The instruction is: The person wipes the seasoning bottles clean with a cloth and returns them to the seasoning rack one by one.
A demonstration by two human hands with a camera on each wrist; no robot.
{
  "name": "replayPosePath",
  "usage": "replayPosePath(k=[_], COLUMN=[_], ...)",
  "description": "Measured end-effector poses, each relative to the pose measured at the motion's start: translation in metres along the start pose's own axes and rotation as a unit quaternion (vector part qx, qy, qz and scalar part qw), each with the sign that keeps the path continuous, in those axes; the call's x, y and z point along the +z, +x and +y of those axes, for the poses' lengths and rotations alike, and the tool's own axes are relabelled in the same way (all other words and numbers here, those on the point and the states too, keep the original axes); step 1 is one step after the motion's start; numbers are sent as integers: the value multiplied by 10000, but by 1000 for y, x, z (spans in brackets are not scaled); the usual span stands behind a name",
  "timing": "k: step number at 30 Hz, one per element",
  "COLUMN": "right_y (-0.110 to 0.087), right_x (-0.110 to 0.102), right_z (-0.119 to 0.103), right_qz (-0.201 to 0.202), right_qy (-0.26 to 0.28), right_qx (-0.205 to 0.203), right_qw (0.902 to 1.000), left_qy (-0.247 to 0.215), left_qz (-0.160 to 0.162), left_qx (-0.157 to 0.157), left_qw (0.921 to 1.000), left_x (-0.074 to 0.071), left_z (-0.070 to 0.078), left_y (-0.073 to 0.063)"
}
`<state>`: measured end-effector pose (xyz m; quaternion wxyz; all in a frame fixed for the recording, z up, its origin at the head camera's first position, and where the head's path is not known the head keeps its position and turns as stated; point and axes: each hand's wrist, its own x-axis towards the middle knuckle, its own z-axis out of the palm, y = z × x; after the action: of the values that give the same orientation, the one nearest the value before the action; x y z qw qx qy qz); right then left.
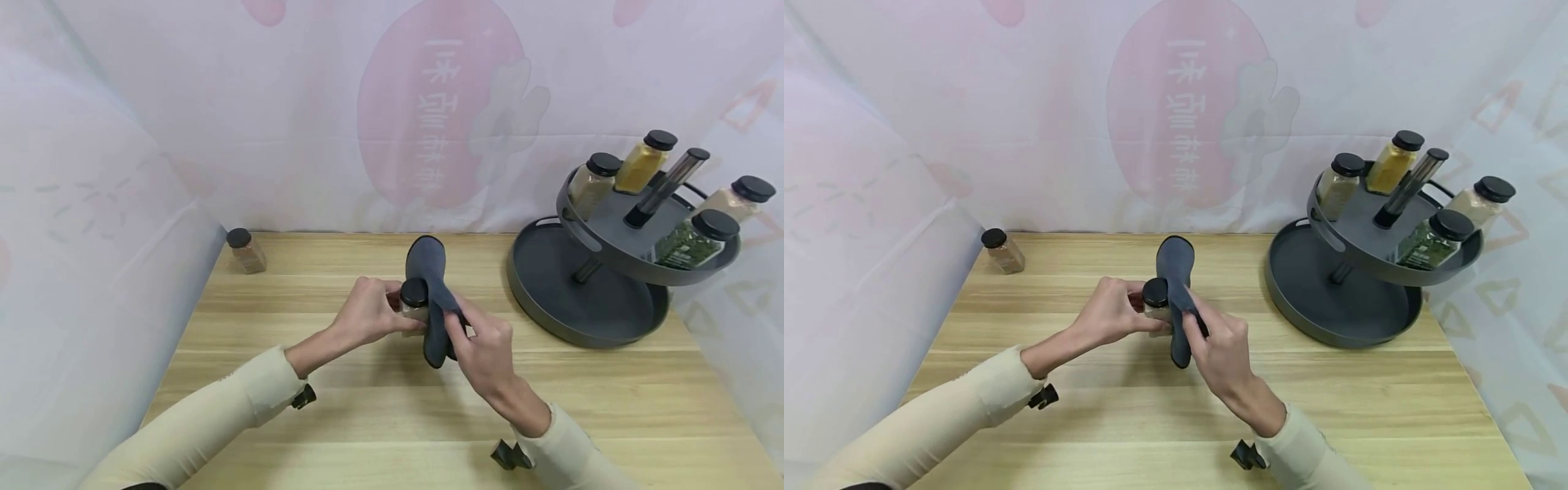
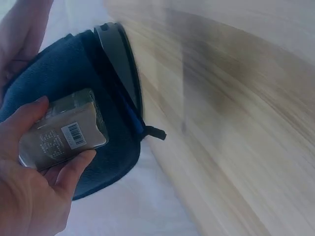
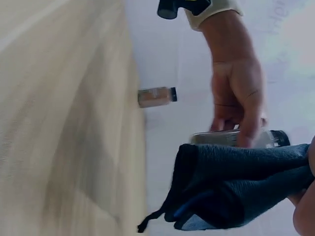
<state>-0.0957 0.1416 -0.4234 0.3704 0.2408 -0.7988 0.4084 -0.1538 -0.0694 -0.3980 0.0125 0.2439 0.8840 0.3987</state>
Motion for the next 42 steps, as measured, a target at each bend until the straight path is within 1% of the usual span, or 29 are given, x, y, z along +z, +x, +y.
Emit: replayPosePath(k=[3,5,7,10,12,14,15,20,22,26,28,33,35,37,41,42], right_y=[-5,-8,-9,-4,0,2,2,-6,-4,5,5,-8,-10,-8,2,3], right_x=[2,2,2,-2,-5,-6,-5,-1,-2,-5,-4,-1,-1,-3,-7,-7], right_z=[1,2,2,-1,-3,-4,-4,1,-1,-6,-5,-1,-1,-3,-8,-9], right_qz=[-219,-432,-546,-390,-229,-171,-195,-549,-479,-36,63,-309,-359,-196,283,331], right_qy=[-10,-26,-16,-31,-49,-27,0,58,62,65,63,90,124,198,249,236], right_qx=[126,272,388,318,186,129,141,493,493,257,207,549,620,559,222,185], right_qw=[9997,9987,9978,9987,9996,9998,9997,9973,9976,9996,9997,9980,9974,9980,9990,9990], left_qy=[-32,-28,-17,-29,-64,-111,-120,-70,-22,13,13,-69,-87,-63,-101,-127], left_qz=[-25,-35,-59,-82,-73,-53,-39,-37,-50,-86,-103,-126,-143,-167,-221,-217], left_qx=[-16,-64,-123,-153,-122,-70,-48,-117,-145,-108,-78,-97,-114,-103,-38,-33], left_qw=[10000,10000,9999,9998,9999,9999,9999,9999,9999,9999,9999,9999,9998,9998,9997,9997], left_x=[-2,-3,-4,-4,-3,-4,-5,-11,-11,-9,-8,-9,-9,-8,-6,-6], left_z=[3,5,5,4,4,5,7,12,11,9,10,13,13,13,12,12], left_y=[1,1,1,1,2,3,4,4,4,4,4,3,3,3,4,5])
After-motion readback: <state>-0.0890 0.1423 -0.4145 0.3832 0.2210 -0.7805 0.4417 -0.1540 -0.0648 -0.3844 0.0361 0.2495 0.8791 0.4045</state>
